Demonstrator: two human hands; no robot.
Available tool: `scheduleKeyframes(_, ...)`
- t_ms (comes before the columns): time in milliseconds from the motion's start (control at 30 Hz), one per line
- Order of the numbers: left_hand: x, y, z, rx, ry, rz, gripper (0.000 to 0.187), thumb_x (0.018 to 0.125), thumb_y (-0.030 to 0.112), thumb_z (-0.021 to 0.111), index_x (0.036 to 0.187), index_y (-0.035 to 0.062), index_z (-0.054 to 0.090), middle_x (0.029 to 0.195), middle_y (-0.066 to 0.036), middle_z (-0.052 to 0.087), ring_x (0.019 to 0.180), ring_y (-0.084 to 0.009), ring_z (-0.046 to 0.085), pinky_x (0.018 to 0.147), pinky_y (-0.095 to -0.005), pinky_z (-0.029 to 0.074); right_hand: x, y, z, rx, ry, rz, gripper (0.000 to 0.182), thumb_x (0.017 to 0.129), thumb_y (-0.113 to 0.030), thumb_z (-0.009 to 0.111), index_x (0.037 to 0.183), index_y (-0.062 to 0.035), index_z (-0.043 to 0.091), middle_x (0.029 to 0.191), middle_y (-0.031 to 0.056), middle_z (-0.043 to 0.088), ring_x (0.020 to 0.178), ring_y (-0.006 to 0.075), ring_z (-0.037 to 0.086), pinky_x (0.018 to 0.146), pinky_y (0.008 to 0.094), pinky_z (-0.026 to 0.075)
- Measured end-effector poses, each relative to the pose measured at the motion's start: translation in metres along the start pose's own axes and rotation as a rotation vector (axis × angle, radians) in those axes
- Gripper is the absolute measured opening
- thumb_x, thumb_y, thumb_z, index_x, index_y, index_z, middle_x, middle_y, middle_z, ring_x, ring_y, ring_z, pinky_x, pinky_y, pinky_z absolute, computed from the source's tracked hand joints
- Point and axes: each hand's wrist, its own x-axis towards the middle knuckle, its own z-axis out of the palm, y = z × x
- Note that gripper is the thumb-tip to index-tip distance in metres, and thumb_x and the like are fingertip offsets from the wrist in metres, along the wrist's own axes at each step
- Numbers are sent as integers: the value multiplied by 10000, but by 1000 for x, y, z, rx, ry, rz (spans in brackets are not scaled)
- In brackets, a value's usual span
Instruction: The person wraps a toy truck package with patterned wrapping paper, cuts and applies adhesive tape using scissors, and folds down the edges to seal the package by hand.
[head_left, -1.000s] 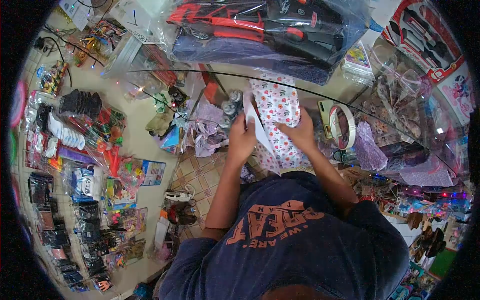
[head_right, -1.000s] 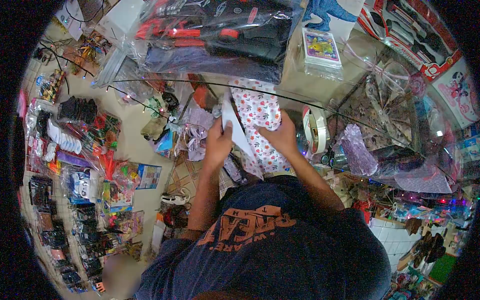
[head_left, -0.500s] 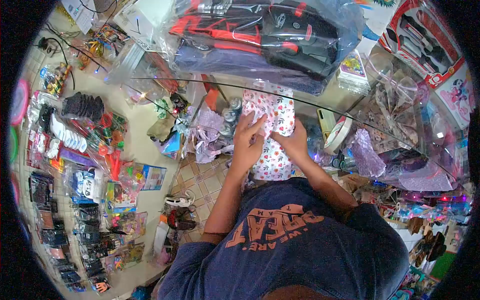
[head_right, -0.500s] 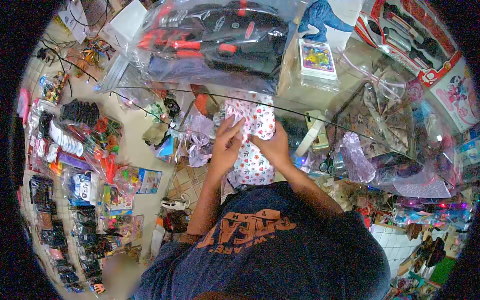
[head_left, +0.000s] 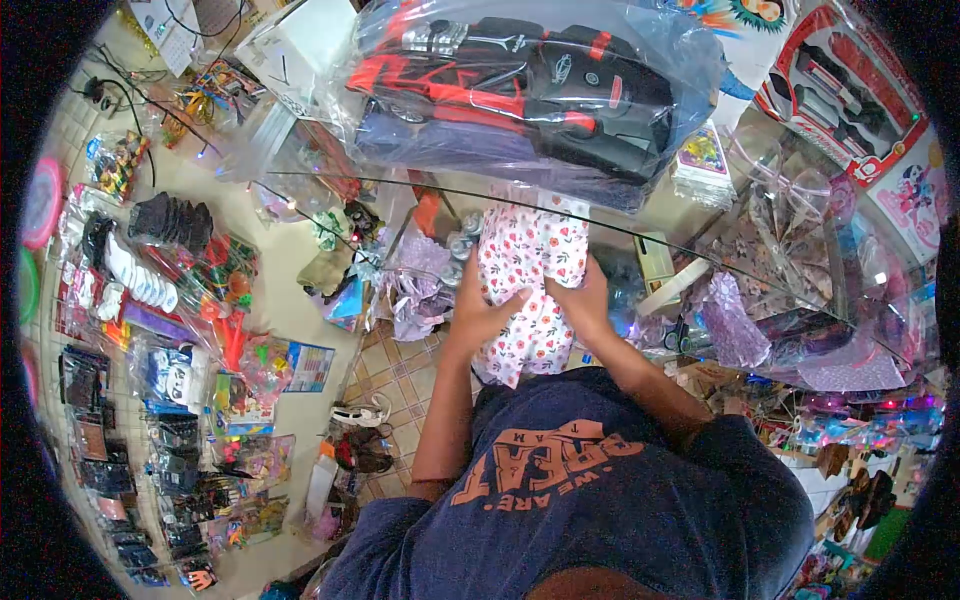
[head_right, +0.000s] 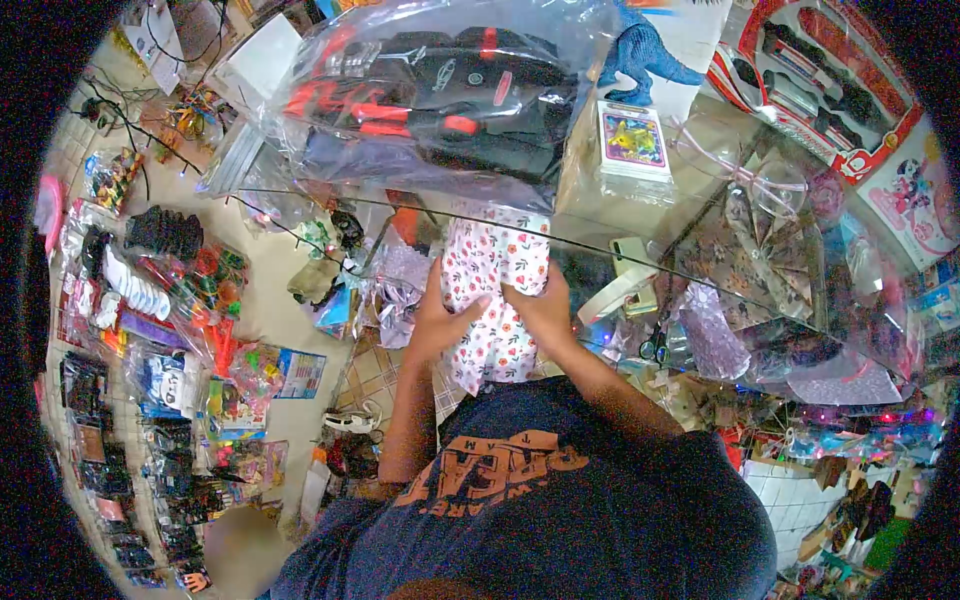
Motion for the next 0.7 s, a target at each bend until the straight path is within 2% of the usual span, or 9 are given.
scheduleKeyframes(100,3,18,0,-82,8,6,862,703,216,859,1385,-27,392,1296,-200,554,1211,-281,542,1046,-391,408,2,10,4,-48,-31,-65,493,724,-40,760,1173,20,566,1022,101,683,918,162,653,838,322,525)
scheduleKeyframes(333,10,-5,0,22,60,78,820,693,236,855,1348,-18,431,1257,-195,578,1171,-290,569,1007,-401,433,5,6,15,-35,-34,-40,479,742,-44,744,1180,11,559,1031,101,681,910,163,652,832,319,524)
scheduleKeyframes(433,13,-1,-5,-40,73,128,772,692,229,851,1312,-17,462,1211,-193,607,1127,-301,599,982,-411,452,5,4,23,-50,-20,32,482,769,-96,768,1189,9,556,1036,100,680,912,167,654,833,319,525)
scheduleKeyframes(500,12,-2,-9,-14,118,108,716,692,218,848,1270,-14,494,1167,-197,633,1089,-320,621,959,-424,467,7,9,28,83,-77,177,507,792,-170,798,1197,18,558,1060,109,681,928,170,655,837,318,525)
scheduleKeyframes(533,12,-3,-12,-12,114,109,716,692,218,848,1270,-14,494,1167,-197,633,1089,-320,621,959,-424,467,9,13,32,87,-74,177,507,792,-170,798,1197,18,558,1060,109,681,928,170,655,837,318,525)
scheduleKeyframes(600,10,-4,-20,-25,66,71,669,748,144,815,1305,-16,482,1211,-151,602,1124,-230,579,1001,-378,441,10,12,42,129,-90,143,549,787,-218,824,1205,23,562,1083,114,683,945,173,655,840,324,526)
scheduleKeyframes(633,10,-10,-23,-23,59,73,669,748,144,815,1305,-16,482,1211,-151,602,1124,-230,579,1001,-378,441,7,6,44,133,-84,142,549,787,-218,824,1205,23,562,1083,114,683,945,173,655,840,324,526)
scheduleKeyframes(700,11,-17,-30,70,75,104,661,734,137,818,1292,-14,497,1200,-147,613,1104,-233,593,986,-378,451,-1,-10,48,60,-210,98,575,793,-222,821,1222,26,529,1114,119,661,984,177,638,860,324,521)
